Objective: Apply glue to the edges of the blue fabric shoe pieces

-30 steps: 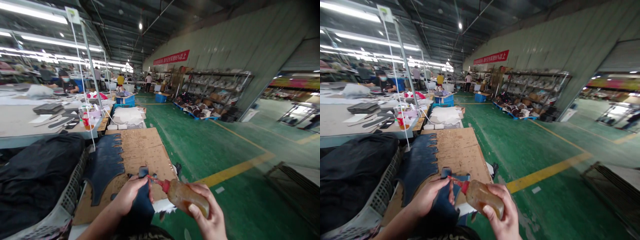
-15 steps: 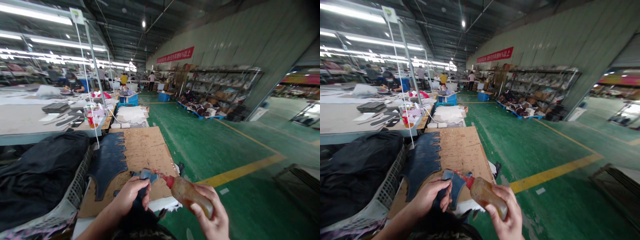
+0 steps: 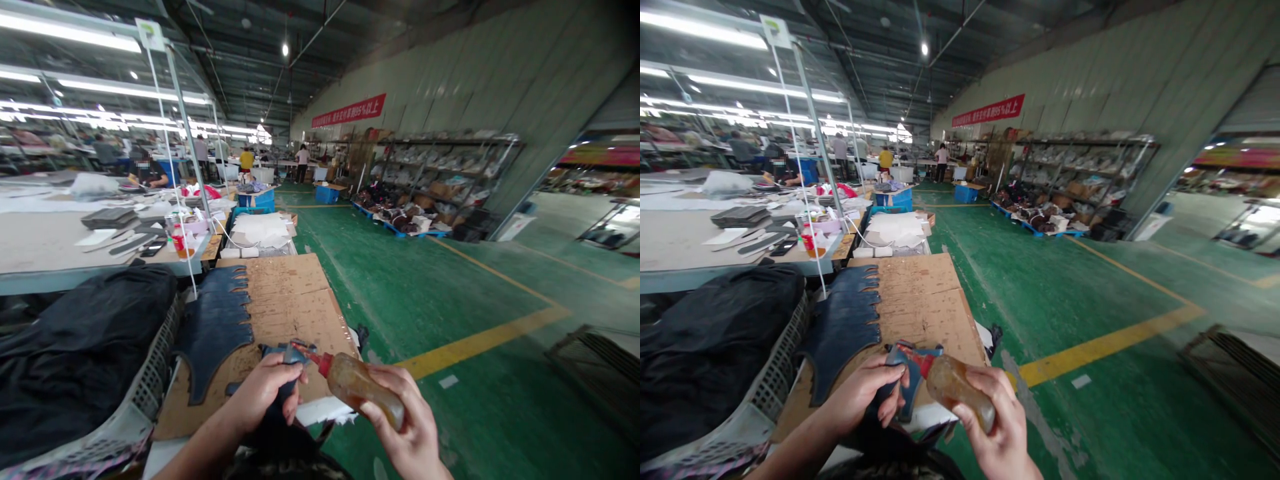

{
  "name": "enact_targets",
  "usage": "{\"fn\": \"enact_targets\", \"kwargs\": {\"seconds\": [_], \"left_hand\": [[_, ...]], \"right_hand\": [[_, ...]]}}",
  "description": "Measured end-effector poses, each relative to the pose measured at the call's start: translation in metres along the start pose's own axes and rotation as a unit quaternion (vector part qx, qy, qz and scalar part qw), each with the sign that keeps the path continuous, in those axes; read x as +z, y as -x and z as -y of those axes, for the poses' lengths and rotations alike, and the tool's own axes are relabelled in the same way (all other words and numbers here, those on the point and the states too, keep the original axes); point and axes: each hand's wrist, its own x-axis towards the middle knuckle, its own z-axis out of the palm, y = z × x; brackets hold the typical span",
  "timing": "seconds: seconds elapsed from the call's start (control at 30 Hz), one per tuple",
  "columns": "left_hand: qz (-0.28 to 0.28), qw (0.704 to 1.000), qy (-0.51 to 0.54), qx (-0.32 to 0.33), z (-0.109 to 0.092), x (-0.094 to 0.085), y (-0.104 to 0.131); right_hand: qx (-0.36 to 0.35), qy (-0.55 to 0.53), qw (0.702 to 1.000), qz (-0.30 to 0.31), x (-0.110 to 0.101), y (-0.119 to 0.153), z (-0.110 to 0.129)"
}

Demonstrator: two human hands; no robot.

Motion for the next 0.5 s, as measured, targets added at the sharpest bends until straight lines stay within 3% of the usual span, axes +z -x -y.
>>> {"fn": "enact_targets", "kwargs": {"seconds": [0.13, 0.33, 0.5], "left_hand": [[-0.004, 1.000, -0.004, -0.013, 0.0004, -0.0024, -0.0023], [0.019, 0.999, -0.037, -0.006, -0.0020, -0.0040, -0.0040], [0.010, 0.998, -0.055, -0.020, -0.0010, -0.0068, -0.0049]], "right_hand": [[0.021, 0.019, 0.999, -0.035, -0.0006, -0.0020, -0.0012], [-0.002, -0.009, 1.000, 0.007, 0.0047, -0.0019, -0.0022], [0.039, 0.013, 0.998, -0.044, 0.0070, -0.0013, -0.0048]]}}
